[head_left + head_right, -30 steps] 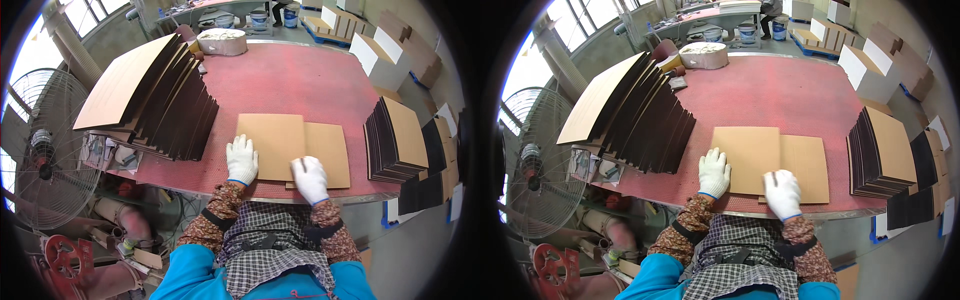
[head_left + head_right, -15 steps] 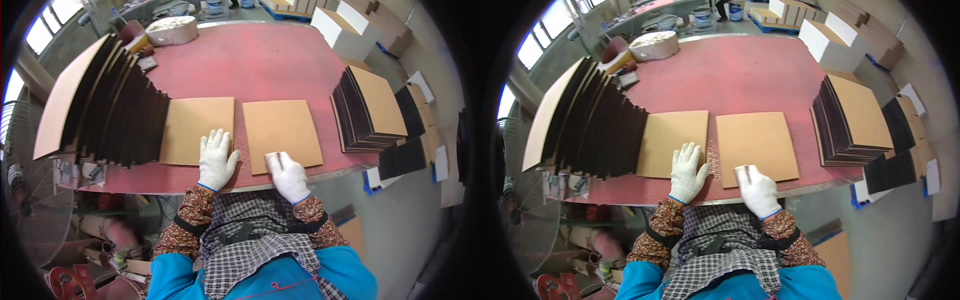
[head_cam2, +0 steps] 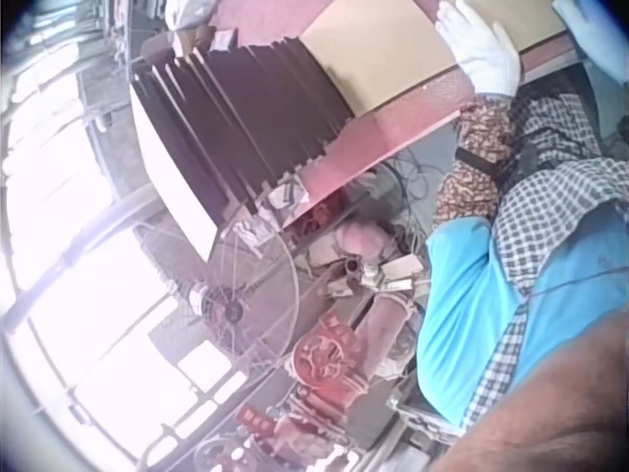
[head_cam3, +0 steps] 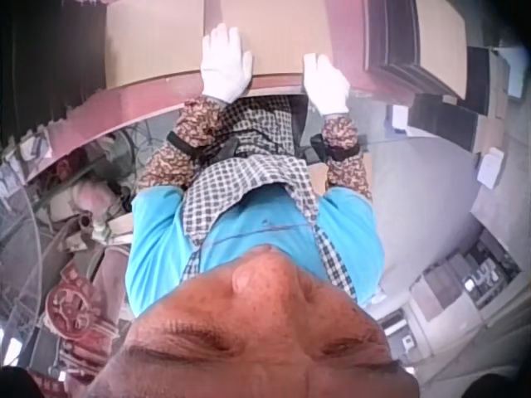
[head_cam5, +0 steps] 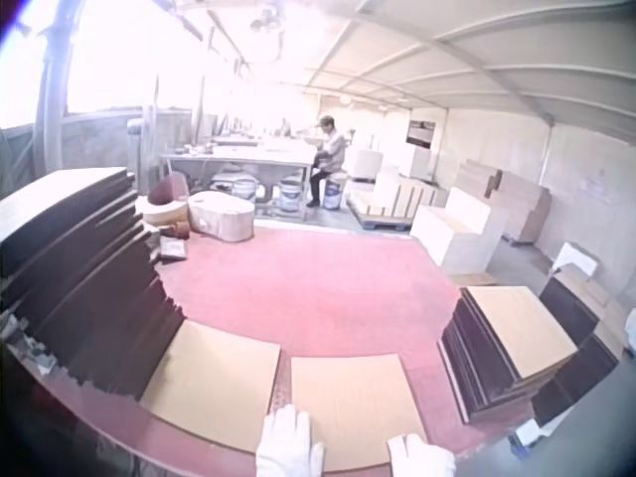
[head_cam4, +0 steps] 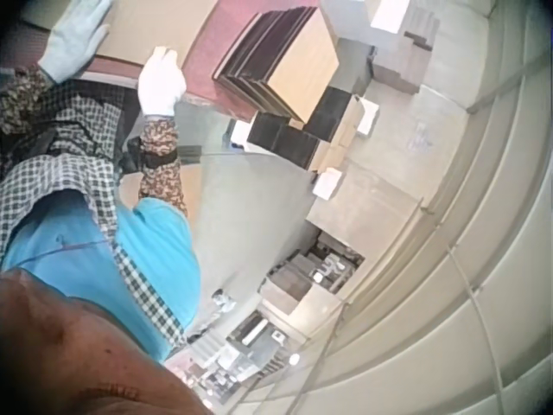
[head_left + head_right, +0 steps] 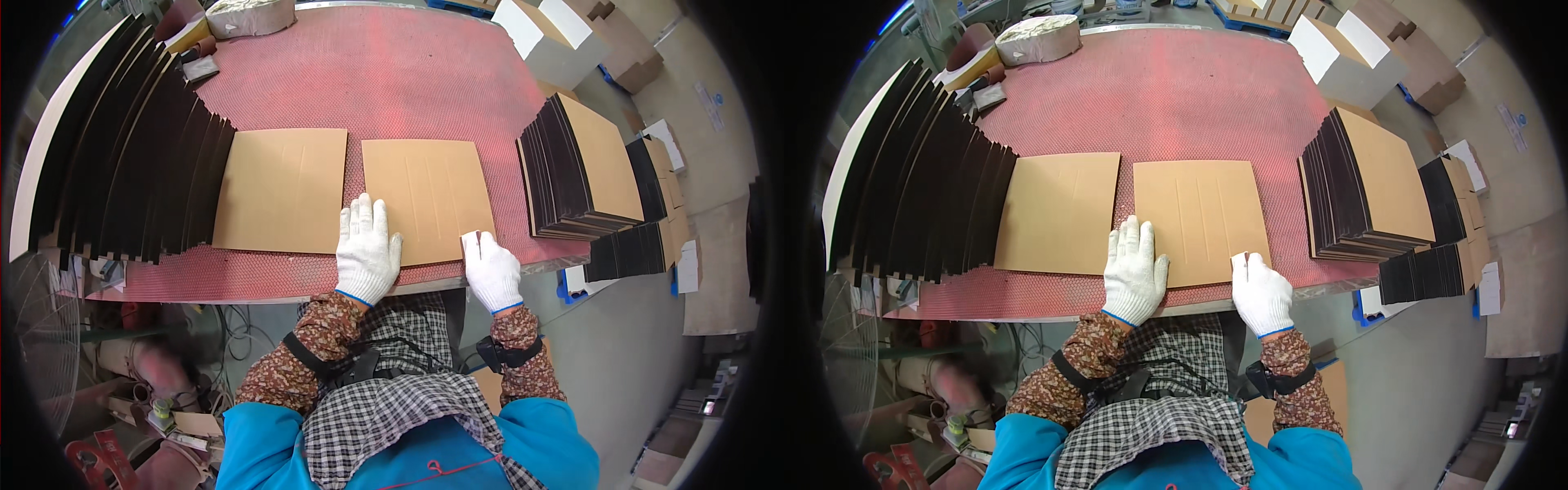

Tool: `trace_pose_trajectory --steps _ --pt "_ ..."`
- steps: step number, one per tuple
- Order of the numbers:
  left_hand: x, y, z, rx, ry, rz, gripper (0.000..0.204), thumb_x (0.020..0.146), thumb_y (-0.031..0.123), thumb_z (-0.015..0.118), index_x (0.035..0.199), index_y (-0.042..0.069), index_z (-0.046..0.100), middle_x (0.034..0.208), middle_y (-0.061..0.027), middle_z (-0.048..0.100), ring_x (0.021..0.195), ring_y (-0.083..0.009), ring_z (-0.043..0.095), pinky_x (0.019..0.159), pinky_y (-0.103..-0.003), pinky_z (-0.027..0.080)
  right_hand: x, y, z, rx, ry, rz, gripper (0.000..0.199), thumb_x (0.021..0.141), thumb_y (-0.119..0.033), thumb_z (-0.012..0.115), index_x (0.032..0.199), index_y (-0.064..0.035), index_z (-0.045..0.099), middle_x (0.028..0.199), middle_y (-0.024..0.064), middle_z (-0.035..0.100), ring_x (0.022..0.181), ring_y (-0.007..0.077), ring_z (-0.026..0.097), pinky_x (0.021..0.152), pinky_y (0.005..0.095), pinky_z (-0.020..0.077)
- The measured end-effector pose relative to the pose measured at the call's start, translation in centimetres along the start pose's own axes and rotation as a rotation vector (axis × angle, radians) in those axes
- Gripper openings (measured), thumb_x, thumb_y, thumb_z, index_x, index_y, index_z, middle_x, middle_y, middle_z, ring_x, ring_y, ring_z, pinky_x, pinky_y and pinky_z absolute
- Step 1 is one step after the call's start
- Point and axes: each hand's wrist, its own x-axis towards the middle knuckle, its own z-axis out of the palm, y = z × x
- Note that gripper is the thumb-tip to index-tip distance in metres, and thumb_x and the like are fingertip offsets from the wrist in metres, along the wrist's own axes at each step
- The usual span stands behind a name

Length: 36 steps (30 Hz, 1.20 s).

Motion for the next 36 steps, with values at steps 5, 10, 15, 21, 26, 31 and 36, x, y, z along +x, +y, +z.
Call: trace_pose_trajectory --steps 5,10,15,21,26,31,36 --pt "0.0 0.3 0.0 0.023 0.015 -0.012 0.065 0.091 0.025 0.066 0.142 -0.009 0.045 0.144 -0.0362 0.045 0.136 -0.0502 0.044 0.119 -0.056 0.030 0.4 -0.7 -0.5 0.067 -0.060 0.076 0.021 0.104 -0.024 0.048 0.107 -0.0080 0.062 0.082 0.0133 0.063 0.065 0.0311 0.069 0.054 0.0455 0.0544" --pt "0.2 0.3 -0.6 0.002 -0.033 -0.021 0.065 0.090 0.023 0.067 0.142 -0.009 0.045 0.145 -0.0357 0.044 0.136 -0.0498 0.044 0.119 -0.056 0.030 2.6 -0.7 0.6 0.208 -0.017 0.204 0.028 0.106 -0.031 0.049 0.093 -0.0080 0.058 0.066 0.0163 0.066 0.060 0.0353 0.069 0.054 0.0477 0.0547" --pt "0.1 0.3 -0.7 0.002 -0.043 -0.023 0.065 0.089 0.023 0.067 0.142 -0.009 0.045 0.145 -0.0357 0.044 0.136 -0.0498 0.044 0.119 -0.056 0.030 8.0 0.0 1.6 0.196 0.044 0.217 0.031 0.106 -0.034 0.049 0.091 -0.0080 0.058 0.064 0.0168 0.067 0.058 0.0359 0.069 0.055 0.0469 0.0556" --pt "0.0 0.2 -0.4 -0.021 -0.031 -0.024 0.065 0.089 0.023 0.068 0.142 -0.008 0.046 0.147 -0.0364 0.043 0.136 -0.0502 0.044 0.119 -0.056 0.031 15.7 2.0 3.6 0.208 0.099 0.174 0.034 0.105 -0.034 0.046 0.096 -0.0051 0.061 0.072 0.0201 0.070 0.069 0.0399 0.072 0.065 0.0518 0.0579" --pt "0.1 0.2 -0.7 -0.031 -0.038 -0.036 0.065 0.089 0.023 0.068 0.143 -0.008 0.046 0.148 -0.0368 0.043 0.137 -0.0502 0.045 0.120 -0.056 0.031 16.5 2.2 3.5 0.200 0.084 0.152 0.035 0.105 -0.034 0.045 0.099 -0.0044 0.063 0.077 0.0219 0.071 0.074 0.0414 0.072 0.068 0.0524 0.0582" --pt "-0.3 -0.2 0.2 -0.036 -0.017 -0.024 0.066 0.090 0.024 0.068 0.143 -0.008 0.045 0.148 -0.0373 0.043 0.138 -0.0503 0.044 0.120 -0.056 0.030 10.1 1.3 2.6 0.206 -0.035 0.141 0.036 0.106 -0.034 0.043 0.099 -0.0046 0.062 0.077 0.0228 0.071 0.073 0.0420 0.071 0.070 0.0529 0.0570" --pt "-0.1 0.1 0.2 -0.039 -0.047 -0.021 0.066 0.091 0.026 0.066 0.143 -0.010 0.045 0.149 -0.0378 0.042 0.140 -0.0506 0.041 0.121 -0.056 0.028 1.4 -0.1 -1.6 0.246 -0.208 0.201 0.037 0.107 -0.037 0.044 0.096 -0.0054 0.060 0.073 0.0225 0.069 0.070 0.0408 0.070 0.066 0.0523 0.0559"
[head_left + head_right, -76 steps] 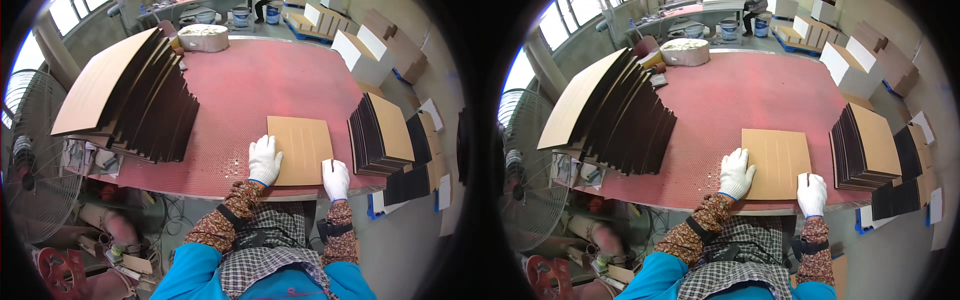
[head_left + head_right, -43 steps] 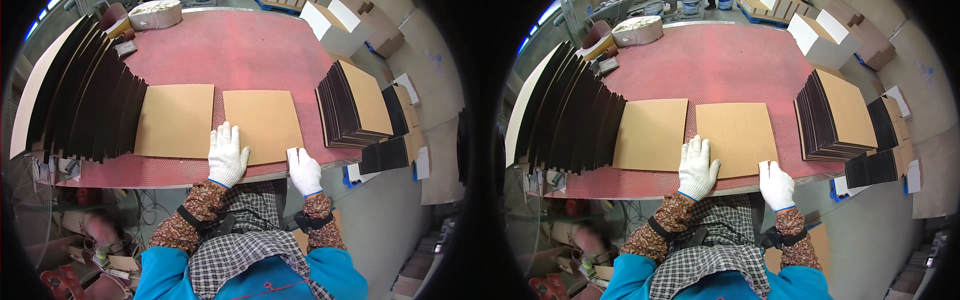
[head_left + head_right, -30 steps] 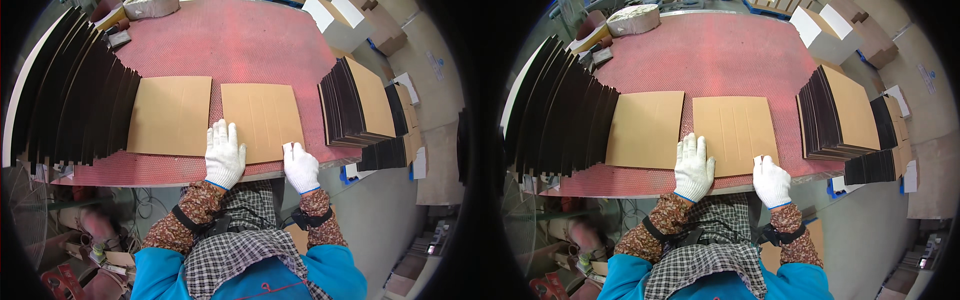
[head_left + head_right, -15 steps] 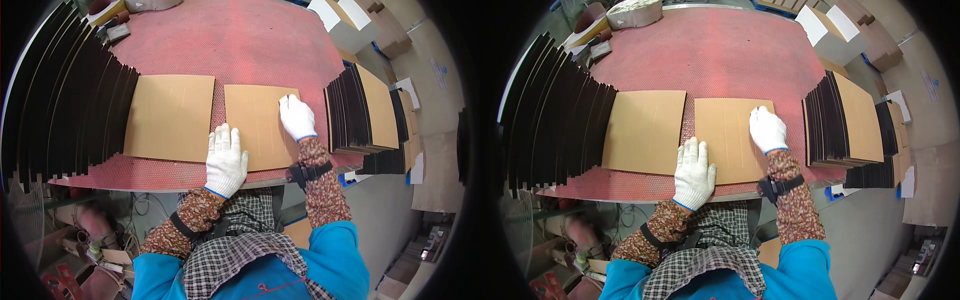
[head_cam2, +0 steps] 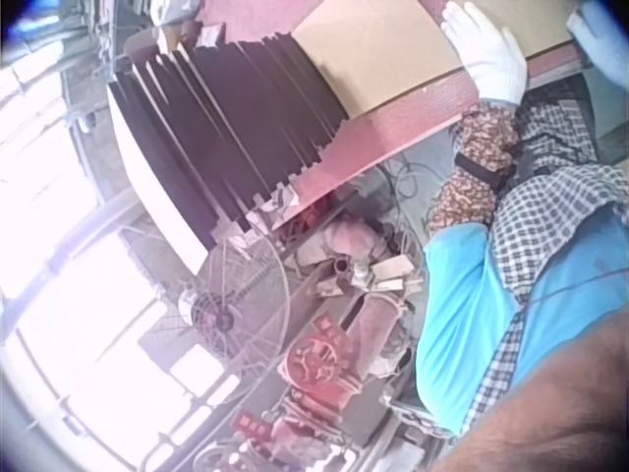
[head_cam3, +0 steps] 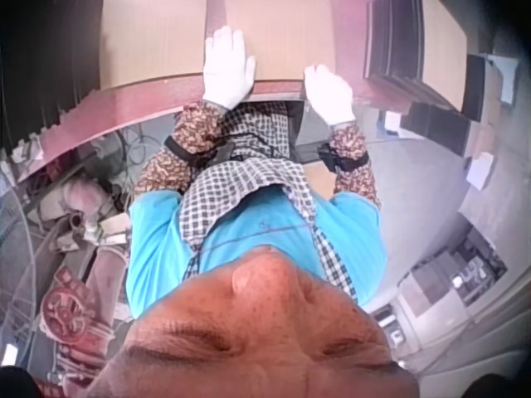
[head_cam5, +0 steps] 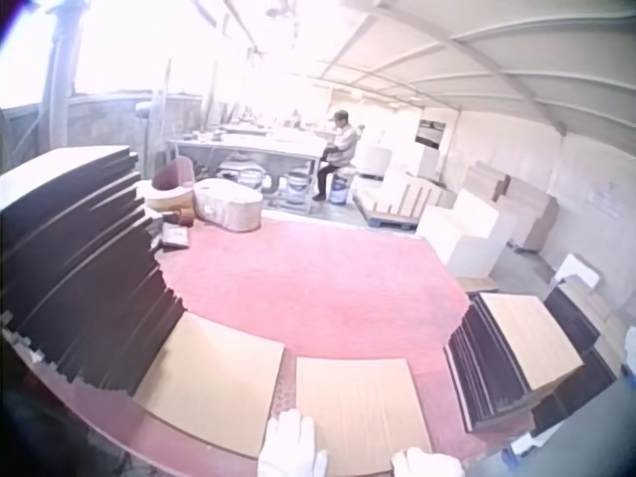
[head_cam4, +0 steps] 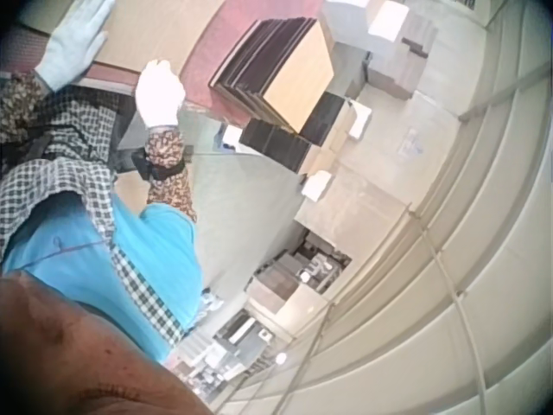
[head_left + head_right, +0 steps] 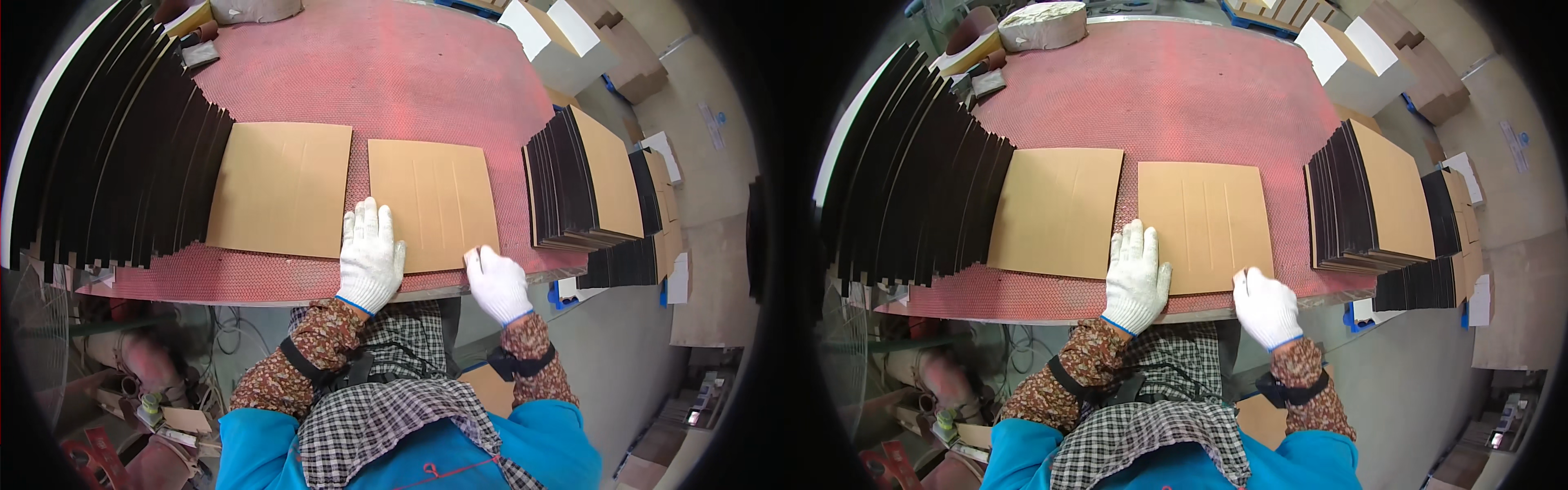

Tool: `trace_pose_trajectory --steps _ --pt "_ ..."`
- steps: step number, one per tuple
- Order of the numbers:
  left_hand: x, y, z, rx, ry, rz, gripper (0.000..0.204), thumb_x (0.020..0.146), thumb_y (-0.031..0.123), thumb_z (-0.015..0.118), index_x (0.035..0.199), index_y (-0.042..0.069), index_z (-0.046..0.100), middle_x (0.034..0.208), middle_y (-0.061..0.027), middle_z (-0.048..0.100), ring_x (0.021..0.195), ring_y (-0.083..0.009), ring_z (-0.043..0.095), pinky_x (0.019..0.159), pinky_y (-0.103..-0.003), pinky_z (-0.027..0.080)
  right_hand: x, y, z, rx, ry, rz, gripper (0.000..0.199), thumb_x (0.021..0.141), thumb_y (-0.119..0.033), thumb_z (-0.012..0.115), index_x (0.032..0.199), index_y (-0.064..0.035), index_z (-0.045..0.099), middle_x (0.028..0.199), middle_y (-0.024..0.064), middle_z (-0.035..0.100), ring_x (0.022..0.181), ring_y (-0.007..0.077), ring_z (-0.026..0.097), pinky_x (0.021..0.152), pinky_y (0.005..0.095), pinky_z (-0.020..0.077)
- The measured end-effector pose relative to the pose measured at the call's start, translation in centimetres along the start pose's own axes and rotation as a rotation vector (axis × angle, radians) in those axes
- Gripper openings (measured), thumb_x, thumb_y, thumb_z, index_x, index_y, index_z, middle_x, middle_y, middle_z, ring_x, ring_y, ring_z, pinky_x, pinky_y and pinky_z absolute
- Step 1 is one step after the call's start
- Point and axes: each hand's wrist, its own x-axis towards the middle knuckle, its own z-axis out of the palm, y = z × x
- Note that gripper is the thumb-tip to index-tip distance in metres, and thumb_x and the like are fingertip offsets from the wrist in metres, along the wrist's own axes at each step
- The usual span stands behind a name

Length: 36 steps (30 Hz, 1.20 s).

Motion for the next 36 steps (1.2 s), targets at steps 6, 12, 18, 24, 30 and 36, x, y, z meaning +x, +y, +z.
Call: trace_pose_trajectory --steps 6,12,18,24,30,36 --pt "0.7 1.5 1.2 -0.025 -0.022 0.058 0.067 0.092 0.027 0.065 0.143 -0.011 0.044 0.148 -0.0384 0.042 0.142 -0.0510 0.038 0.122 -0.058 0.026 -0.8 0.2 1.7 0.049 0.181 -0.065 0.036 0.106 -0.037 0.049 0.090 -0.0064 0.060 0.069 0.0225 0.067 0.065 0.0418 0.069 0.061 0.0522 0.0551" --pt "0.8 1.6 0.9 -0.013 -0.038 0.060 0.067 0.091 0.028 0.066 0.142 -0.011 0.044 0.147 -0.0386 0.042 0.142 -0.0513 0.038 0.121 -0.059 0.026 -1.2 -0.4 2.2 0.068 0.142 -0.014 0.038 0.106 -0.037 0.049 0.088 -0.0062 0.059 0.067 0.0240 0.066 0.065 0.0429 0.069 0.060 0.0536 0.0545" --pt "0.9 1.6 0.8 -0.022 -0.041 0.049 0.067 0.091 0.026 0.067 0.142 -0.011 0.044 0.147 -0.0383 0.042 0.141 -0.0512 0.039 0.121 -0.059 0.026 0.2 -1.4 1.1 0.067 0.136 0.035 0.035 0.105 -0.036 0.050 0.089 -0.0064 0.060 0.067 0.0236 0.066 0.065 0.0428 0.069 0.060 0.0538 0.0540" --pt "0.7 1.6 0.7 -0.041 -0.049 0.034 0.068 0.090 0.026 0.068 0.143 -0.010 0.044 0.148 -0.0377 0.042 0.141 -0.0508 0.040 0.121 -0.059 0.027 6.6 -1.8 1.1 0.073 0.185 0.043 0.034 0.105 -0.035 0.048 0.091 -0.0062 0.061 0.070 0.0235 0.067 0.066 0.0428 0.069 0.062 0.0548 0.0544" --pt "0.7 1.6 0.8 -0.055 -0.031 0.040 0.068 0.090 0.026 0.068 0.142 -0.010 0.046 0.147 -0.0370 0.043 0.141 -0.0504 0.040 0.121 -0.059 0.027 14.9 -1.1 1.3 0.042 0.258 0.022 0.035 0.104 -0.033 0.047 0.093 -0.0039 0.063 0.077 0.0256 0.070 0.074 0.0447 0.070 0.069 0.0562 0.0558" --pt "0.7 1.6 0.7 -0.048 0.008 0.059 0.067 0.090 0.027 0.068 0.141 -0.011 0.046 0.146 -0.0359 0.044 0.140 -0.0498 0.041 0.120 -0.059 0.029 14.2 -0.7 1.5 0.067 0.315 -0.075 0.039 0.104 -0.034 0.045 0.093 -0.0025 0.065 0.083 0.0276 0.071 0.078 0.0465 0.070 0.074 0.0559 0.0560"
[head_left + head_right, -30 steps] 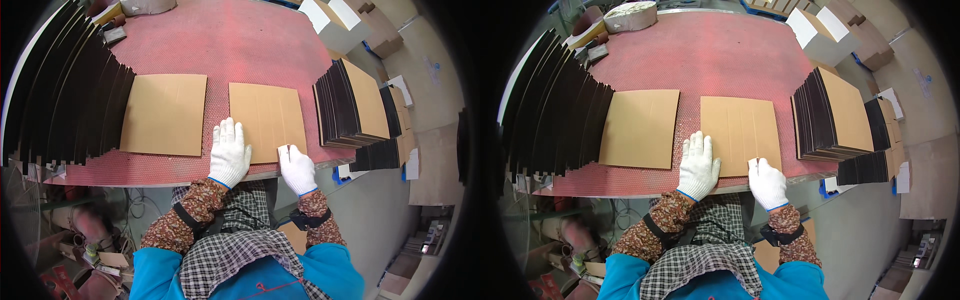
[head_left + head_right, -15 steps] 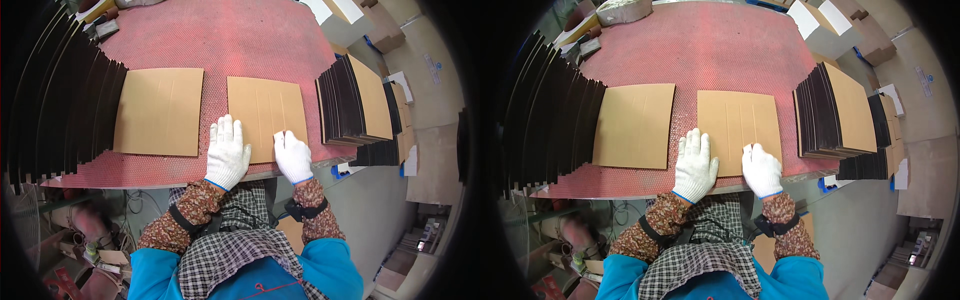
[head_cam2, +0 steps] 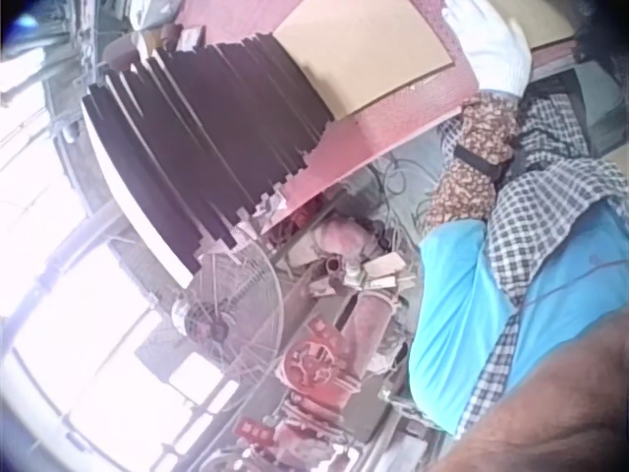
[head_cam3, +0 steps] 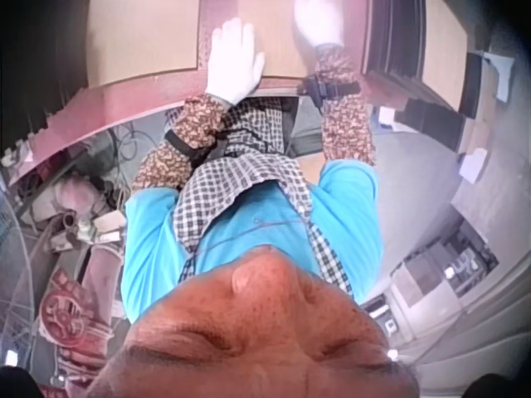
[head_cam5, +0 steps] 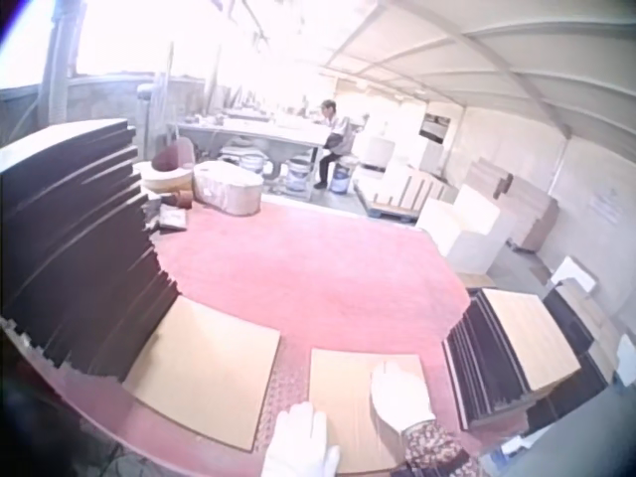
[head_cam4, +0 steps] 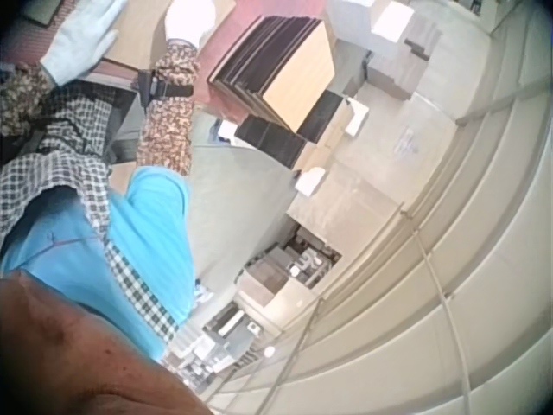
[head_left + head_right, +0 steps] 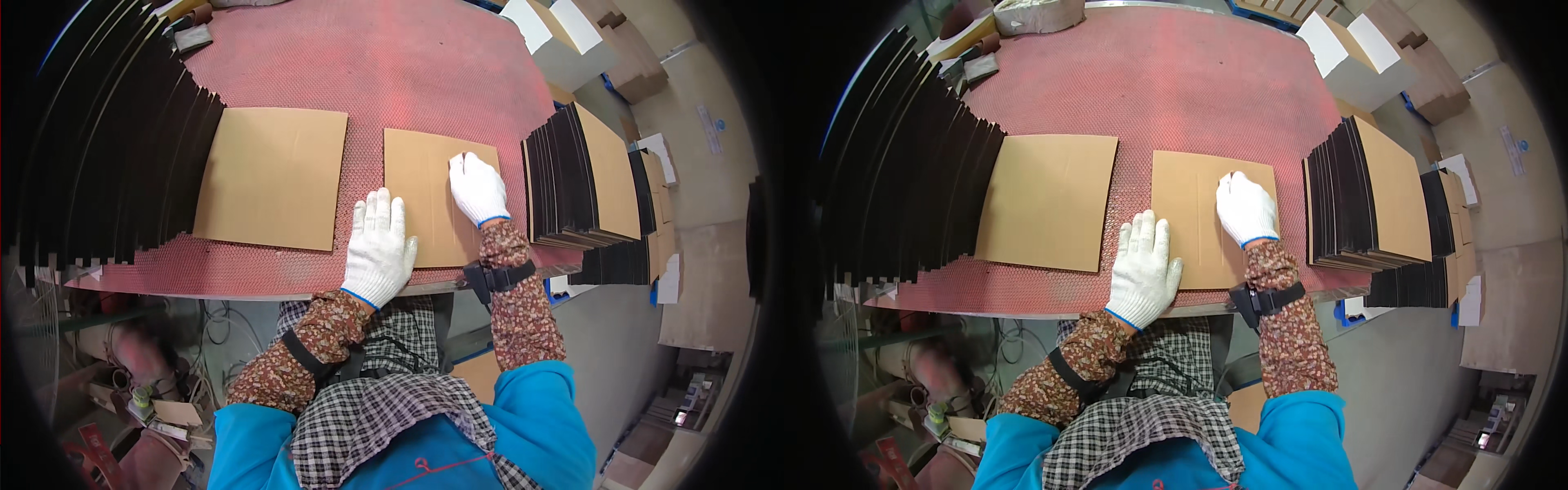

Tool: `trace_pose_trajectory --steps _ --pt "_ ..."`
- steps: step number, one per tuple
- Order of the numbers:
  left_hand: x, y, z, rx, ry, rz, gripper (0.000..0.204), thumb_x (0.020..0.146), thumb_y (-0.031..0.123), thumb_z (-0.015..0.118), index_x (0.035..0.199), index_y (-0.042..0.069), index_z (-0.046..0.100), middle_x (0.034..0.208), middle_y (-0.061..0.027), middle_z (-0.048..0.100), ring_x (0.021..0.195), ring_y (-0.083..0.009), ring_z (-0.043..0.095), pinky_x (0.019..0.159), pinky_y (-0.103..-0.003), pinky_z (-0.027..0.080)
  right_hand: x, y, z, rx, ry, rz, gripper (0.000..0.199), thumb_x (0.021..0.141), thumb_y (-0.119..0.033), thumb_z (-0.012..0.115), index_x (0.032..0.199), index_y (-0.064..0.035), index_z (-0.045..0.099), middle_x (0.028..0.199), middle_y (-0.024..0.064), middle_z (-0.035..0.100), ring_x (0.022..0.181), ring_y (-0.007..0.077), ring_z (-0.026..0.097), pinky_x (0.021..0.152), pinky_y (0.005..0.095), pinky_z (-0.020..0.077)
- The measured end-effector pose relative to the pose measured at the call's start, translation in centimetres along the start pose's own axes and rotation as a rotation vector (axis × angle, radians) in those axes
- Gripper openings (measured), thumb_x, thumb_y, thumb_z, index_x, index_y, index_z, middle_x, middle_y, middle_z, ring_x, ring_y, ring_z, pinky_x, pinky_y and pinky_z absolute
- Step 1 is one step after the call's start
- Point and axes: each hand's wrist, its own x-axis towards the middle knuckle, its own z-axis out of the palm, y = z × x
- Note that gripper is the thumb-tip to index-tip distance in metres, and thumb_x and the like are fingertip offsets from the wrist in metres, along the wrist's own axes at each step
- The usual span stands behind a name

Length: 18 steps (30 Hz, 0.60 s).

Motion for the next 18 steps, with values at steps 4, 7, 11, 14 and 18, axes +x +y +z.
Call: trace_pose_trajectory --steps 4,7,11,14,18 --pt "-0.1 -0.4 0.1 -0.005 -0.010 -0.022 0.068 0.090 0.028 0.068 0.141 -0.011 0.046 0.146 -0.0349 0.045 0.140 -0.0489 0.042 0.120 -0.057 0.029 -4.7 -1.8 -2.7 -0.025 -0.206 0.109 0.041 0.105 -0.035 0.043 0.092 -0.0032 0.064 0.081 0.0269 0.070 0.078 0.0450 0.070 0.074 0.0538 0.0566" --pt "-0.1 -0.2 0.1 0.001 0.008 -0.019 0.067 0.089 0.028 0.068 0.140 -0.011 0.047 0.146 -0.0343 0.046 0.140 -0.0482 0.042 0.120 -0.057 0.029 -9.9 -1.7 -4.7 -0.057 -0.238 -0.024 0.040 0.105 -0.036 0.044 0.091 -0.0051 0.064 0.077 0.0260 0.069 0.074 0.0444 0.070 0.071 0.0547 0.0563" --pt "0.0 -0.1 0.0 0.004 0.015 -0.025 0.067 0.089 0.028 0.068 0.140 -0.012 0.048 0.146 -0.0345 0.046 0.140 -0.0480 0.042 0.121 -0.056 0.029 -14.0 -3.0 -6.0 0.043 -0.285 0.145 0.039 0.105 -0.037 0.048 0.092 -0.0041 0.064 0.073 0.0260 0.068 0.072 0.0472 0.068 0.069 0.0562 0.0552" --pt "0.0 0.1 0.1 -0.003 0.025 -0.015 0.067 0.090 0.028 0.067 0.140 -0.012 0.048 0.146 -0.0350 0.046 0.141 -0.0482 0.041 0.121 -0.056 0.028 -14.4 -5.0 -6.2 0.095 -0.264 0.187 0.037 0.105 -0.037 0.050 0.091 -0.0042 0.062 0.073 0.0260 0.068 0.070 0.0463 0.068 0.066 0.0560 0.0551" --pt "-0.1 0.1 0.4 0.007 0.018 -0.017 0.067 0.090 0.029 0.066 0.141 -0.012 0.048 0.146 -0.0354 0.046 0.141 -0.0483 0.041 0.122 -0.056 0.027 -14.1 -5.0 -4.8 0.007 -0.221 0.028 0.033 0.104 -0.034 0.052 0.093 -0.0047 0.062 0.070 0.0239 0.067 0.069 0.0440 0.069 0.061 0.0546 0.0551"
